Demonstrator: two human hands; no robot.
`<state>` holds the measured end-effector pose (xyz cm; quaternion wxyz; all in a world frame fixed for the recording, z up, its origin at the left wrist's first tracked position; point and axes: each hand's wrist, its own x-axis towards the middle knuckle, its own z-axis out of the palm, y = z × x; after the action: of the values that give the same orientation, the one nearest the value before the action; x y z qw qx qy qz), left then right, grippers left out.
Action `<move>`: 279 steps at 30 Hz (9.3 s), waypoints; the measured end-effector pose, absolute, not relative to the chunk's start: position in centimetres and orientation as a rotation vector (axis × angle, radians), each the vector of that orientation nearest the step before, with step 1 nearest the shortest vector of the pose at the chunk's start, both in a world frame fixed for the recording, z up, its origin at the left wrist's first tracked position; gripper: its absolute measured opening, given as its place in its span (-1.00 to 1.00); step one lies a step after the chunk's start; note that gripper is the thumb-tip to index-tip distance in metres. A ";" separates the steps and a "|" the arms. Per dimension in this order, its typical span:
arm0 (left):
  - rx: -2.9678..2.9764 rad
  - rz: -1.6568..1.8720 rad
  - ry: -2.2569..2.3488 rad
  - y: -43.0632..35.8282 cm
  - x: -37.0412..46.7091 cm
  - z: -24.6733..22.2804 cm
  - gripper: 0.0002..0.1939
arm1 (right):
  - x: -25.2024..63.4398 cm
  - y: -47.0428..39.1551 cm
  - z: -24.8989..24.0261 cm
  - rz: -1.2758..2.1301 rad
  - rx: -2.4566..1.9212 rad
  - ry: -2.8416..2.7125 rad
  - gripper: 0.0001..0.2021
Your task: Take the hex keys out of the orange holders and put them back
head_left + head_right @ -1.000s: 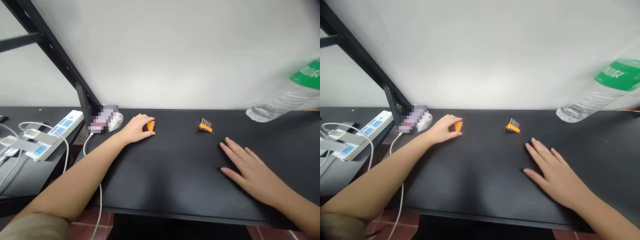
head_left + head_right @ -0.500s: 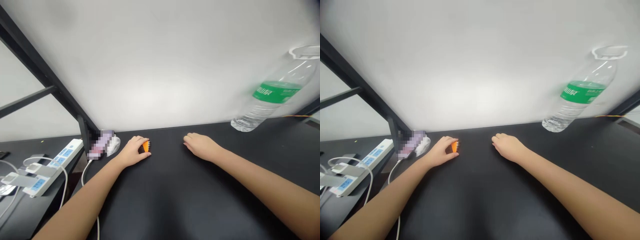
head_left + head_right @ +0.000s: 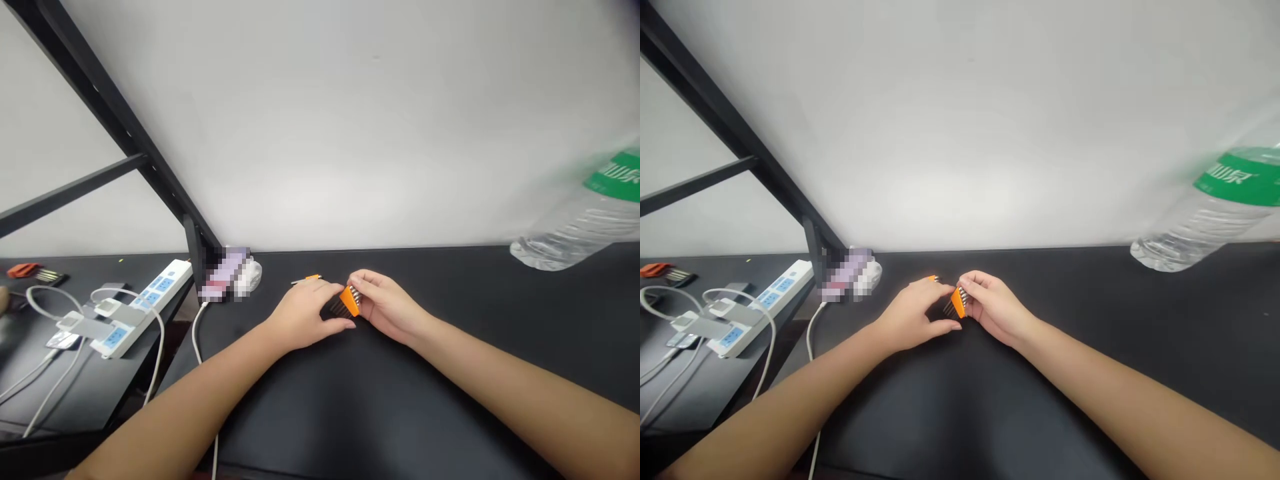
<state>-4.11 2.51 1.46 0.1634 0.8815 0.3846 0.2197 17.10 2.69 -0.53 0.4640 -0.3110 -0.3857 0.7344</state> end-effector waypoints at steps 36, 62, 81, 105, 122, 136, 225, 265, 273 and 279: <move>1.861 0.516 0.826 2.6 -4.6 1.5 -0.57 | 18.6 1.2 0.2 2.127 -0.882 -1.325 -0.71; 1.865 0.690 0.774 1.5 -3.5 1.2 -0.58 | 16.6 0.0 -0.1 2.095 -0.798 -1.072 -0.60; 2.282 0.551 1.250 1.4 -3.2 1.7 -0.64 | 15.4 0.1 0.3 1.738 -1.140 -1.141 -0.40; 2.520 0.318 1.252 1.8 -3.6 1.9 -0.60 | 19.7 2.4 1.1 2.098 -1.148 -1.489 -0.55; 2.740 -0.184 1.363 0.9 -2.8 3.0 -0.51 | 20.1 2.7 1.5 0.748 -1.614 -2.384 -0.57; 2.774 -0.158 1.396 0.9 -3.9 2.6 -0.45 | 18.8 -2.4 -2.3 0.146 -0.963 -2.836 -0.01; 1.939 0.699 0.951 3.7 -5.9 0.9 -0.53 | 24.2 5.8 -0.4 0.571 -1.501 -2.125 -0.85; 2.231 0.866 0.909 3.2 -5.5 1.2 -0.52 | 24.0 5.2 -0.9 0.285 -1.626 -2.420 -0.92; 2.274 0.902 1.009 3.3 -5.5 1.1 -0.53 | 22.1 3.6 1.6 0.527 -1.097 -2.297 -0.90; 2.322 0.886 0.972 3.2 -5.4 0.7 -0.50 | 21.0 2.5 1.9 0.334 -0.932 -2.232 -0.80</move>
<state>-5.44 3.16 0.73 0.2343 0.8458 0.3543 0.3227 20.99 2.45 1.87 0.3430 -0.3587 -0.8586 0.1284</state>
